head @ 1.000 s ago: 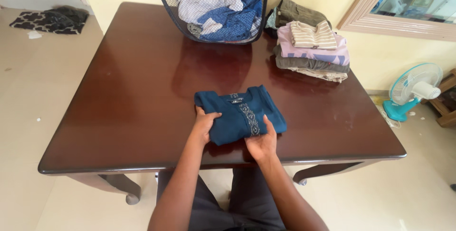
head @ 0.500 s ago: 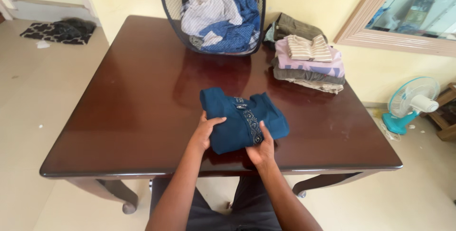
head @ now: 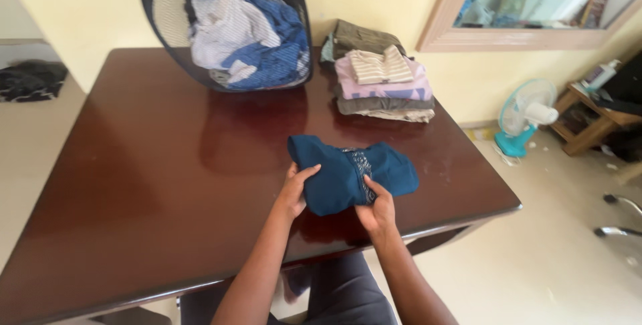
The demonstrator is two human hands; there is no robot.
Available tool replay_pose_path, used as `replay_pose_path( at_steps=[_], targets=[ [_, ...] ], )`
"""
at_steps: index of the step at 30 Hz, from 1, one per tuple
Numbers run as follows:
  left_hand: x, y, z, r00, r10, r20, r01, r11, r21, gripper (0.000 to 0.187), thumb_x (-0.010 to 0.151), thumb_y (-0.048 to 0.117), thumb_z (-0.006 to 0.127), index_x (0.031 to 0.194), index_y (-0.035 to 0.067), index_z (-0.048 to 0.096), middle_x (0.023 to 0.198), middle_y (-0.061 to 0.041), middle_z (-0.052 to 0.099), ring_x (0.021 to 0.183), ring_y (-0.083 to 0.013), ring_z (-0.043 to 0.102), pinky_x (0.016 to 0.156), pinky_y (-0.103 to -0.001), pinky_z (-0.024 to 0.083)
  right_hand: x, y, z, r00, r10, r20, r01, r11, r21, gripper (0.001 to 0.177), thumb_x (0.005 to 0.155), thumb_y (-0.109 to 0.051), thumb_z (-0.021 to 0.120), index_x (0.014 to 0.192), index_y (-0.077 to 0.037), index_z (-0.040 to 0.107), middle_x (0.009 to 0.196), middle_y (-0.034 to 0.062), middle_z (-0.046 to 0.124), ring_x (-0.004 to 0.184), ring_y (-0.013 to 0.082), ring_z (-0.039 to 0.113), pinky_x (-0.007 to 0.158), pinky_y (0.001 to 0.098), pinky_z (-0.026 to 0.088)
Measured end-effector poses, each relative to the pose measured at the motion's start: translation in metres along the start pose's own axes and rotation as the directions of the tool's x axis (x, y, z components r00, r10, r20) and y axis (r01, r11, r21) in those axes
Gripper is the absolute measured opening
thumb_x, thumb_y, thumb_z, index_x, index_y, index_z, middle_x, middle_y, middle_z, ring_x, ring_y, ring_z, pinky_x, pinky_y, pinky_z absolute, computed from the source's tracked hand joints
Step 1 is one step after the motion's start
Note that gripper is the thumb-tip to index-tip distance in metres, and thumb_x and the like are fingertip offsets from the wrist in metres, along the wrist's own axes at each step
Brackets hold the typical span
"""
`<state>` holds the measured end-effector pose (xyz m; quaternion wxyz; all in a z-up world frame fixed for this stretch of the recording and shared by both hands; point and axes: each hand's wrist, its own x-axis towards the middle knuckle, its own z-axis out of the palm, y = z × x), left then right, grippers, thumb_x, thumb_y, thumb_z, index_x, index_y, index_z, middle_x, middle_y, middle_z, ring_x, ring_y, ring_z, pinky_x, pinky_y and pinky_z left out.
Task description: The person folds a striped shirt and a dark teal shirt on a table, smoothing and aligning each piece before stacking them. The person then reaches into a laundry basket and pulls out a white garment to begin folding.
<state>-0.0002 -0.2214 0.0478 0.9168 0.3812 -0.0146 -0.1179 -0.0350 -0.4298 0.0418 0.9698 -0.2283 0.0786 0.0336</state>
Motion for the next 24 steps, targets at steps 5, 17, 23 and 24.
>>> replay_pose_path(
  at_steps=[5, 17, 23, 24],
  targets=[
    [0.034, -0.025, -0.002, 0.992, -0.085, 0.094, 0.084, 0.996, 0.013, 0.062, 0.095, 0.041, 0.062, 0.144, 0.006, 0.049, 0.134, -0.014, 0.064, 0.118, -0.0295, 0.065, 0.093, -0.043, 0.058, 0.007, -0.041, -0.004, 0.994, -0.106, -0.002, 0.106, 0.994, 0.015, 0.037, 0.093, -0.002, 0.063, 0.129, 0.005, 0.057, 0.124, 0.0176, 0.068, 0.117, 0.0328, 0.065, 0.111, 0.0481, 0.048],
    [0.074, -0.014, -0.004, 0.871, 0.428, 0.241, -0.398, 0.329, 0.856, 0.084, 0.101, 0.058, 0.048, 0.162, 0.007, 0.022, 0.159, -0.022, 0.040, 0.137, -0.0361, 0.054, 0.109, -0.045, 0.047, 0.083, -0.138, 0.053, 0.956, -0.281, 0.083, 0.283, 0.959, -0.020, 0.035, 0.094, -0.003, 0.058, 0.127, 0.008, 0.057, 0.123, 0.0212, 0.068, 0.117, 0.0358, 0.066, 0.111, 0.0518, 0.048],
    [0.067, -0.008, -0.029, 0.765, 0.492, 0.416, -0.378, -0.181, 0.908, 0.075, 0.103, 0.049, 0.050, 0.160, 0.006, 0.025, 0.153, -0.022, 0.049, 0.139, -0.0391, 0.053, 0.110, -0.048, 0.044, 0.161, -0.181, 0.104, 0.918, -0.293, 0.266, 0.300, 0.954, 0.015, 0.032, 0.095, 0.000, 0.057, 0.125, 0.010, 0.058, 0.122, 0.0230, 0.068, 0.118, 0.0368, 0.067, 0.114, 0.0502, 0.048],
    [0.067, -0.008, -0.030, 0.766, 0.500, 0.403, -0.380, -0.154, 0.912, 0.077, 0.104, 0.050, 0.049, 0.161, 0.005, 0.023, 0.154, -0.023, 0.047, 0.139, -0.0401, 0.052, 0.110, -0.048, 0.044, 0.174, -0.186, 0.114, 0.910, -0.298, 0.289, 0.307, 0.952, 0.013, 0.032, 0.094, 0.000, 0.056, 0.124, 0.010, 0.059, 0.122, 0.0228, 0.068, 0.117, 0.0372, 0.067, 0.114, 0.0505, 0.048]
  ],
)
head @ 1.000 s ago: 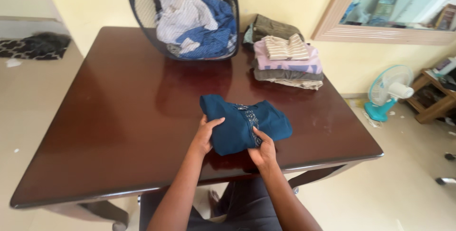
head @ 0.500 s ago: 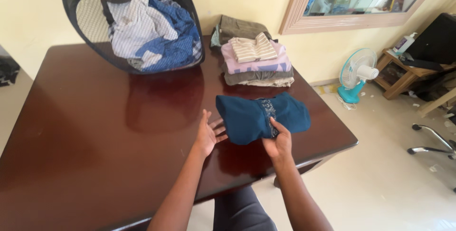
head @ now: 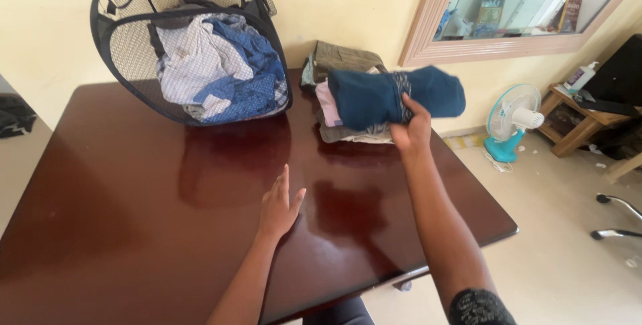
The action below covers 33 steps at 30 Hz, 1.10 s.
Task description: The person folds a striped shirt and a dark teal shirt on a table, smoothing and aligning each piece before stacking them. The person then reaches into a laundry basket and pulls out a white garment to begin folding.
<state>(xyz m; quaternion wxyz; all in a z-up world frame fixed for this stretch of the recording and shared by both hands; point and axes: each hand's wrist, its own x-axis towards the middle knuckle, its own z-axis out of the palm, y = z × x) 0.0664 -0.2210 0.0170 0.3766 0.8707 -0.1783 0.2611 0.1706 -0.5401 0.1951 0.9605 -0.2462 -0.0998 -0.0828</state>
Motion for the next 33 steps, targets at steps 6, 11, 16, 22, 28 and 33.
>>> replay_pose_path(
  at_steps=[6, 11, 16, 22, 28, 33],
  targets=[
    [0.000, 0.000, -0.007, 0.951, -0.267, 0.155, 0.278, 0.959, -0.060, 0.085, 0.100, 0.061, 0.039, 0.163, 0.011, 0.012, 0.158, -0.018, 0.044, 0.137, -0.0410, 0.050, 0.113, -0.051, 0.038, 0.089, -0.008, 0.039, 0.987, -0.011, 0.162, 0.000, 0.997, 0.072, 0.028, 0.094, 0.000, 0.059, 0.120, 0.010, 0.061, 0.120, 0.0231, 0.069, 0.116, 0.0380, 0.067, 0.115, 0.0511, 0.047],
    [0.007, 0.007, -0.012, 0.949, -0.265, 0.168, 0.280, 0.958, -0.069, 0.091, 0.097, 0.067, 0.034, 0.163, 0.010, 0.009, 0.157, -0.018, 0.045, 0.136, -0.0423, 0.051, 0.114, -0.051, 0.037, 0.144, 0.000, 0.032, 0.992, -0.030, 0.125, 0.022, 0.997, 0.068, 0.030, 0.090, -0.006, 0.061, 0.116, 0.007, 0.063, 0.116, 0.0211, 0.071, 0.111, 0.0380, 0.068, 0.108, 0.0548, 0.049],
    [0.009, 0.011, -0.017, 0.930, -0.310, 0.195, 0.339, 0.931, -0.136, 0.098, 0.093, 0.071, 0.034, 0.162, 0.007, 0.008, 0.155, -0.021, 0.046, 0.131, -0.0413, 0.056, 0.113, -0.048, 0.042, 0.155, 0.056, -0.065, 0.989, 0.025, -0.149, -0.023, 1.000, 0.016, 0.028, 0.091, -0.008, 0.064, 0.117, 0.001, 0.064, 0.115, 0.0163, 0.070, 0.107, 0.0343, 0.066, 0.103, 0.0522, 0.052],
    [0.012, 0.008, -0.013, 0.937, -0.284, 0.203, 0.300, 0.953, -0.052, 0.097, 0.094, 0.068, 0.034, 0.163, 0.007, 0.005, 0.153, -0.021, 0.049, 0.127, -0.0377, 0.061, 0.116, -0.051, 0.035, 0.154, 0.086, -0.158, 0.964, 0.200, -0.172, -0.199, 0.980, 0.025, 0.026, 0.099, -0.001, 0.058, 0.123, 0.008, 0.059, 0.122, 0.0223, 0.067, 0.112, 0.0358, 0.067, 0.106, 0.0500, 0.055],
    [0.006, 0.002, -0.007, 0.950, -0.262, 0.169, 0.273, 0.961, -0.043, 0.096, 0.096, 0.070, 0.035, 0.163, 0.008, 0.006, 0.150, -0.021, 0.052, 0.131, -0.0386, 0.058, 0.114, -0.051, 0.036, 0.174, 0.083, -0.167, 0.951, 0.065, -0.303, -0.074, 0.997, -0.017, 0.036, 0.091, 0.012, 0.052, 0.127, 0.009, 0.051, 0.120, 0.0226, 0.065, 0.109, 0.0398, 0.067, 0.104, 0.0538, 0.051],
    [0.008, 0.003, -0.010, 0.938, -0.294, 0.185, 0.306, 0.951, -0.039, 0.096, 0.095, 0.071, 0.034, 0.163, 0.009, 0.008, 0.150, -0.020, 0.053, 0.128, -0.0392, 0.059, 0.114, -0.049, 0.038, 0.178, 0.067, -0.154, 0.961, -0.055, -0.270, 0.080, 0.993, 0.083, 0.038, 0.091, 0.009, 0.056, 0.129, 0.009, 0.053, 0.120, 0.0216, 0.066, 0.110, 0.0386, 0.067, 0.105, 0.0549, 0.054]
  ],
)
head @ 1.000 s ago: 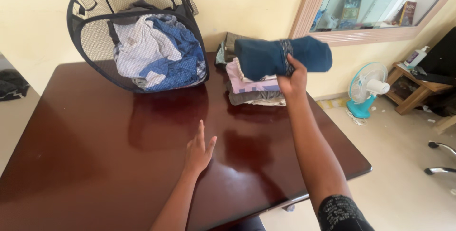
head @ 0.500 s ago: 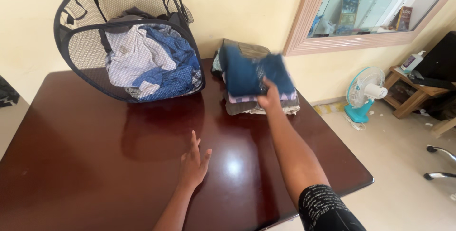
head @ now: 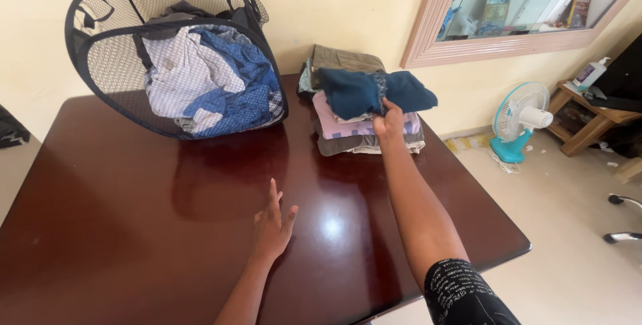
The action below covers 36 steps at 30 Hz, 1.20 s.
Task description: The person folds a striped shirt and a dark teal shirt on a table, smoothing and aligning each piece before stacking them. The person then reaches into a laundry basket and pulls out a white garment to begin folding.
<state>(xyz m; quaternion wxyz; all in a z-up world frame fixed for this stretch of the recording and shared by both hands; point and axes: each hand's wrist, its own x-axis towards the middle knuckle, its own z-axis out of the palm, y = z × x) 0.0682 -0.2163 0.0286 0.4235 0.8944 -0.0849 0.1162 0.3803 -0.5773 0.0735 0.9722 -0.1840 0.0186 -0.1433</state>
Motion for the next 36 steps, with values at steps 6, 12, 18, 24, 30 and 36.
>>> replay_pose_path(
  at_steps=[6, 12, 18, 24, 30, 36],
  targets=[
    [0.001, 0.002, 0.000, 0.998, 0.055, -0.043, -0.055, 0.998, 0.003, 0.096, 0.095, 0.071, 0.035, 0.162, 0.007, 0.009, 0.147, -0.021, 0.055, 0.128, -0.0375, 0.063, 0.112, -0.051, 0.038, -0.023, -0.003, -0.009, 0.990, -0.033, -0.136, 0.018, 0.994, -0.112, 0.042, 0.088, 0.009, 0.059, 0.129, -0.001, 0.056, 0.122, 0.0155, 0.066, 0.108, 0.0347, 0.068, 0.101, 0.0546, 0.054],
    [-0.002, 0.009, -0.006, 0.999, -0.047, 0.022, 0.047, 0.999, 0.013, 0.100, 0.092, 0.073, 0.037, 0.163, 0.010, 0.007, 0.149, -0.017, 0.055, 0.126, -0.0410, 0.060, 0.111, -0.049, 0.043, -0.039, -0.002, -0.006, 0.976, -0.079, -0.205, 0.047, 0.986, -0.159, 0.054, 0.084, 0.012, 0.071, 0.133, 0.001, 0.051, 0.124, 0.0169, 0.065, 0.108, 0.0361, 0.069, 0.100, 0.0554, 0.057],
    [-0.003, 0.010, -0.007, 0.998, -0.051, 0.030, 0.052, 0.998, -0.031, 0.101, 0.091, 0.074, 0.039, 0.163, 0.010, 0.006, 0.148, -0.019, 0.055, 0.127, -0.0430, 0.059, 0.107, -0.049, 0.047, -0.058, -0.008, 0.006, 0.965, -0.086, -0.246, 0.029, 0.973, -0.228, 0.066, 0.082, 0.011, 0.074, 0.138, -0.005, 0.045, 0.129, 0.0177, 0.062, 0.112, 0.0385, 0.068, 0.095, 0.0624, 0.058],
    [-0.003, 0.005, -0.005, 0.999, -0.035, 0.016, 0.036, 0.999, -0.030, 0.099, 0.093, 0.071, 0.040, 0.163, 0.012, 0.005, 0.147, -0.020, 0.056, 0.125, -0.0433, 0.061, 0.107, -0.049, 0.047, -0.069, -0.022, 0.005, 0.956, -0.083, -0.281, 0.000, 0.960, -0.282, 0.074, 0.088, 0.008, 0.067, 0.146, -0.027, 0.037, 0.142, 0.0116, 0.054, 0.126, 0.0392, 0.059, 0.097, 0.0698, 0.048],
    [-0.006, 0.003, -0.004, 1.000, -0.027, -0.009, 0.026, 0.999, -0.042, 0.096, 0.094, 0.068, 0.041, 0.163, 0.012, 0.005, 0.146, -0.020, 0.057, 0.126, -0.0433, 0.060, 0.108, -0.050, 0.046, -0.057, -0.031, 0.009, 0.944, -0.149, -0.295, 0.051, 0.948, -0.315, 0.087, 0.088, 0.018, 0.048, 0.149, -0.038, 0.024, 0.148, 0.0141, 0.043, 0.126, 0.0413, 0.057, 0.095, 0.0728, 0.050],
    [-0.006, 0.004, -0.005, 1.000, -0.027, -0.013, 0.026, 0.999, -0.034, 0.093, 0.095, 0.067, 0.043, 0.163, 0.014, 0.007, 0.145, -0.020, 0.057, 0.127, -0.0430, 0.060, 0.108, -0.050, 0.047, -0.037, -0.046, 0.009, 0.976, -0.195, -0.094, 0.152, 0.926, -0.346, 0.084, 0.083, 0.026, 0.048, 0.148, -0.025, 0.034, 0.145, 0.0161, 0.051, 0.125, 0.0384, 0.061, 0.101, 0.0592, 0.057]
  ],
)
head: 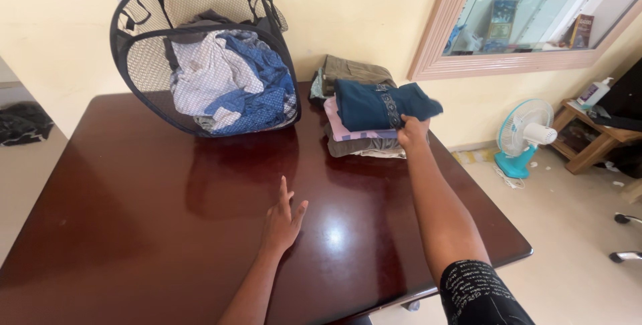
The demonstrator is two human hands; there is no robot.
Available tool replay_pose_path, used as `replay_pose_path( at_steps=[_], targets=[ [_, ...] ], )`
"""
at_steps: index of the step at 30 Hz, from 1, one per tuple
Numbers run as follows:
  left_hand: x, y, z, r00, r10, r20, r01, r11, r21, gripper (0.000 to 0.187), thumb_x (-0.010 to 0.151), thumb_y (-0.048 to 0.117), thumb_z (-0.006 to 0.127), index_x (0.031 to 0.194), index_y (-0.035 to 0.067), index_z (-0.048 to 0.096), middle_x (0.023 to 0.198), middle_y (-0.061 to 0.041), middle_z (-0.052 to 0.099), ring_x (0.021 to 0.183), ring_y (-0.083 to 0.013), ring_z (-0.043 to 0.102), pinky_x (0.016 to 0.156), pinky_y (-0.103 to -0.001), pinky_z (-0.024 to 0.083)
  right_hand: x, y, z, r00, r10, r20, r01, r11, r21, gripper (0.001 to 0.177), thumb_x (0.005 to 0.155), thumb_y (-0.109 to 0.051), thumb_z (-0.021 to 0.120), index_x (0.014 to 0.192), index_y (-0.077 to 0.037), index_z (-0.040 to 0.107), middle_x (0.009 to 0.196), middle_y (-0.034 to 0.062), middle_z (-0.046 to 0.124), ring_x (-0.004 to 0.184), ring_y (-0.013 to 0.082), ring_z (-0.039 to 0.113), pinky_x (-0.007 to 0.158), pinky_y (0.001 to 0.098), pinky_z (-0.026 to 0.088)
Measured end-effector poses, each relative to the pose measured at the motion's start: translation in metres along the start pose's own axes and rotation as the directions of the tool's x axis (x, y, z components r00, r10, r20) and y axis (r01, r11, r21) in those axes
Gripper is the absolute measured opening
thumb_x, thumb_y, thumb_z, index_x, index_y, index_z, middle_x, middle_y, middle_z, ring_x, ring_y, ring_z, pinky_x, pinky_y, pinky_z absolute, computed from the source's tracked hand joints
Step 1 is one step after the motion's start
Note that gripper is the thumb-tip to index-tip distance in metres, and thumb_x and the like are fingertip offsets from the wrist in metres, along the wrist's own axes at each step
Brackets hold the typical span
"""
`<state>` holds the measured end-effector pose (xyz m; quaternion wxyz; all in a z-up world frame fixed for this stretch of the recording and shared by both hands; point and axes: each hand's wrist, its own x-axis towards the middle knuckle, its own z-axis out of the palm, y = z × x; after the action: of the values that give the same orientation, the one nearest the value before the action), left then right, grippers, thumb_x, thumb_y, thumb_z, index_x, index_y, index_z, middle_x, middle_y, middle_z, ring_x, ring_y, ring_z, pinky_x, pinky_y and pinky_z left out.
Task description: The person folds a striped shirt and a dark teal shirt on a table, smoothing and aligning each piece before stacking them. The person then reaches into a laundry basket and pulls out a white garment to begin folding.
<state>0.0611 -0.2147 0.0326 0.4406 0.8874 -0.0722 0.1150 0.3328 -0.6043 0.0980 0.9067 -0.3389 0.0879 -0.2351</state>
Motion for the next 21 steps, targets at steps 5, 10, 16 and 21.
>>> replay_pose_path(
  at_steps=[5, 10, 16, 21],
  targets=[
    [-0.002, 0.004, -0.005, 0.999, -0.047, 0.025, 0.048, 0.998, -0.032, 0.092, 0.095, 0.064, 0.046, 0.163, 0.015, 0.006, 0.146, -0.018, 0.057, 0.127, -0.0441, 0.059, 0.108, -0.050, 0.047, -0.016, 0.003, -0.019, 0.992, 0.069, -0.105, -0.077, 0.994, -0.076, 0.072, 0.087, 0.020, 0.060, 0.145, -0.020, 0.042, 0.140, 0.0121, 0.055, 0.123, 0.0334, 0.062, 0.099, 0.0558, 0.054],
    [-0.003, 0.004, -0.002, 0.993, -0.107, 0.043, 0.110, 0.992, -0.070, 0.091, 0.096, 0.059, 0.050, 0.164, 0.018, 0.005, 0.155, -0.016, 0.048, 0.134, -0.0411, 0.055, 0.112, -0.048, 0.044, -0.046, 0.006, -0.034, 0.989, 0.057, -0.134, -0.078, 0.984, -0.163, 0.045, 0.094, -0.001, 0.073, 0.133, -0.017, 0.056, 0.123, 0.0066, 0.063, 0.114, 0.0257, 0.060, 0.093, 0.0448, 0.053],
    [-0.003, -0.012, 0.007, 0.992, 0.031, -0.122, -0.044, 0.994, -0.099, 0.080, 0.100, 0.041, 0.055, 0.162, 0.011, 0.016, 0.164, -0.019, 0.033, 0.148, -0.0379, 0.038, 0.116, -0.049, 0.038, -0.156, 0.074, -0.082, 1.000, -0.021, 0.012, 0.024, 0.954, -0.300, 0.028, 0.100, -0.015, 0.065, 0.124, -0.002, 0.059, 0.109, 0.0104, 0.072, 0.100, 0.0234, 0.073, 0.081, 0.0362, 0.058],
    [-0.009, -0.023, -0.004, 0.963, 0.080, -0.259, -0.065, 0.996, 0.064, 0.076, 0.098, 0.035, 0.061, 0.160, 0.007, 0.026, 0.160, -0.023, 0.036, 0.145, -0.0388, 0.040, 0.113, -0.050, 0.039, -0.204, 0.093, -0.093, 0.957, -0.034, 0.289, 0.223, 0.724, -0.653, 0.024, 0.100, -0.014, 0.064, 0.121, -0.001, 0.065, 0.103, 0.0119, 0.076, 0.093, 0.0196, 0.075, 0.074, 0.0309, 0.057]
  ],
)
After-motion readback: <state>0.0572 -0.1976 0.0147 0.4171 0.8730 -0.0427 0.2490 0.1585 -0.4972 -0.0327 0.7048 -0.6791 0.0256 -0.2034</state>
